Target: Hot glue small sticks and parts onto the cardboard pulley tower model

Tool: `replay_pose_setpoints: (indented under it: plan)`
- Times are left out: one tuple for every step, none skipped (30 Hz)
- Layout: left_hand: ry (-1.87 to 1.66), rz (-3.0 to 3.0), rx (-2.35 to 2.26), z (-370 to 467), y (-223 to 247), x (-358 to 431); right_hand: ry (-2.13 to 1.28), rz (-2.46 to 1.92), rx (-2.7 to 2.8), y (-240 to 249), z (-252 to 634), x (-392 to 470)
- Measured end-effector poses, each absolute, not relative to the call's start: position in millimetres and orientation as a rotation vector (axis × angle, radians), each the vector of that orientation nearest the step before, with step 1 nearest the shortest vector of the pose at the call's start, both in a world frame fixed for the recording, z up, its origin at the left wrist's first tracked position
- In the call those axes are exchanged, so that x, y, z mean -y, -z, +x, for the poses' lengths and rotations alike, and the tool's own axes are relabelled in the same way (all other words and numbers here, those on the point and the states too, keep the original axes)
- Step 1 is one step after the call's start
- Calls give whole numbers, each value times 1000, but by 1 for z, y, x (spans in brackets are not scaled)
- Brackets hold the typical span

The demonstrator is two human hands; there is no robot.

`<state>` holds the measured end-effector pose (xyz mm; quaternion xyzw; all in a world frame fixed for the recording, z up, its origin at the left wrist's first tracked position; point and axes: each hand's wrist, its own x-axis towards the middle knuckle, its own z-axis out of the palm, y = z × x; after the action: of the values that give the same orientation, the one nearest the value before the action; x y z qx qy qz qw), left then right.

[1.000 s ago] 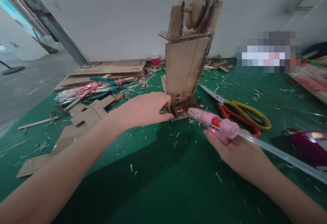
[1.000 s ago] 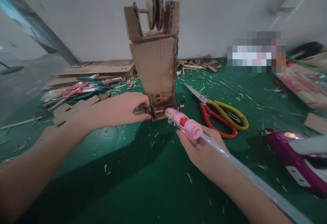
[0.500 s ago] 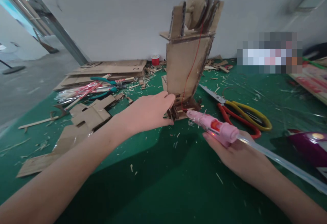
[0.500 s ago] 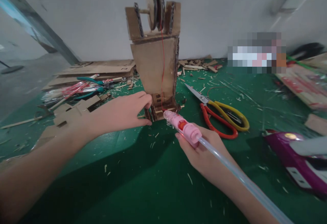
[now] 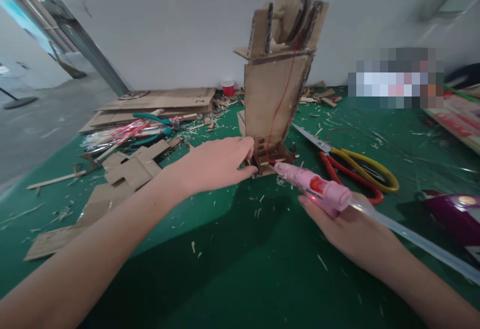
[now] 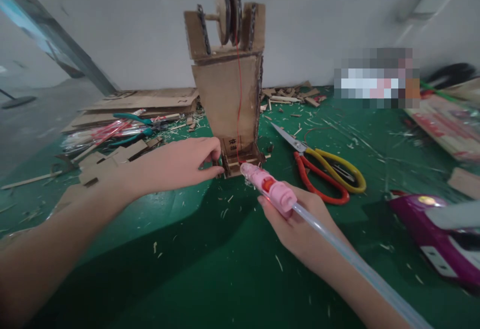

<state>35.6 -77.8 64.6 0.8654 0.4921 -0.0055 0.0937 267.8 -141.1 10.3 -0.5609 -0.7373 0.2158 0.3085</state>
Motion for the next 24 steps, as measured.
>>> replay_pose_setpoints:
  plan:
    - [12, 2565, -1469, 35, -64, 77, -557, -1496, 1927, -10, 267, 141]
    - [5, 2568, -1470, 35, -64, 77, -540, -1519, 1896, -10, 267, 141]
    - [-2, 2577, -1464, 35, -63, 77, -536, -1537, 1877, -10, 267, 141]
    - [-8, 2588, -1455, 35, -63, 76, -541, -1546, 1871, -10, 267, 141]
    - [-13, 2601, -1446, 34, -63, 76, -557, -1542, 1880, -9, 267, 141]
    - [-13, 2611, -1438, 34, -63, 75, -585, -1531, 1897, -9, 267, 141]
    - [-9, 2619, -1432, 34, -63, 75, -615, -1526, 1906, -8, 268, 141]
    - [-6, 2625, -1429, 34, -63, 75, -632, -1529, 1894, -7, 268, 141]
    - [-5, 2631, -1432, 34, -64, 75, -640, -1540, 1865, -7, 268, 142]
    - [-2, 2635, -1435, 34, -64, 74, -641, -1553, 1832, -7, 267, 142]
    - [1, 2636, -1440, 34, -64, 74, -645, -1562, 1810, -7, 267, 143]
    - [6, 2634, -1445, 34, -64, 74, -652, -1565, 1803, -7, 266, 143]
    - [12, 2630, -1448, 34, -65, 74, -654, -1560, 1810, -7, 266, 144]
    - [21, 2625, -1446, 34, -65, 74, -656, -1555, 1825, -7, 265, 144]
    - [31, 2623, -1439, 34, -65, 74, -653, -1552, 1838, -8, 265, 144]
    - [39, 2624, -1426, 33, -64, 74, -637, -1556, 1838, -8, 265, 144]
    - [41, 2627, -1412, 33, -64, 74, -618, -1563, 1827, -9, 265, 143]
    - [37, 2631, -1397, 32, -64, 73, -610, -1563, 1822, -9, 265, 143]
    - [31, 2632, -1383, 32, -63, 73, -613, -1557, 1823, -10, 264, 143]
    - [24, 2631, -1369, 31, -63, 73, -627, -1544, 1829, -10, 264, 142]
    - [19, 2629, -1356, 31, -63, 72, -643, -1525, 1843, -11, 264, 142]
    - [19, 2628, -1346, 31, -62, 72, -660, -1508, 1859, -12, 264, 142]
    - [23, 2626, -1340, 31, -62, 72, -670, -1500, 1863, -13, 263, 142]
    - [28, 2625, -1337, 30, -62, 71, -666, -1506, 1848, -14, 263, 142]
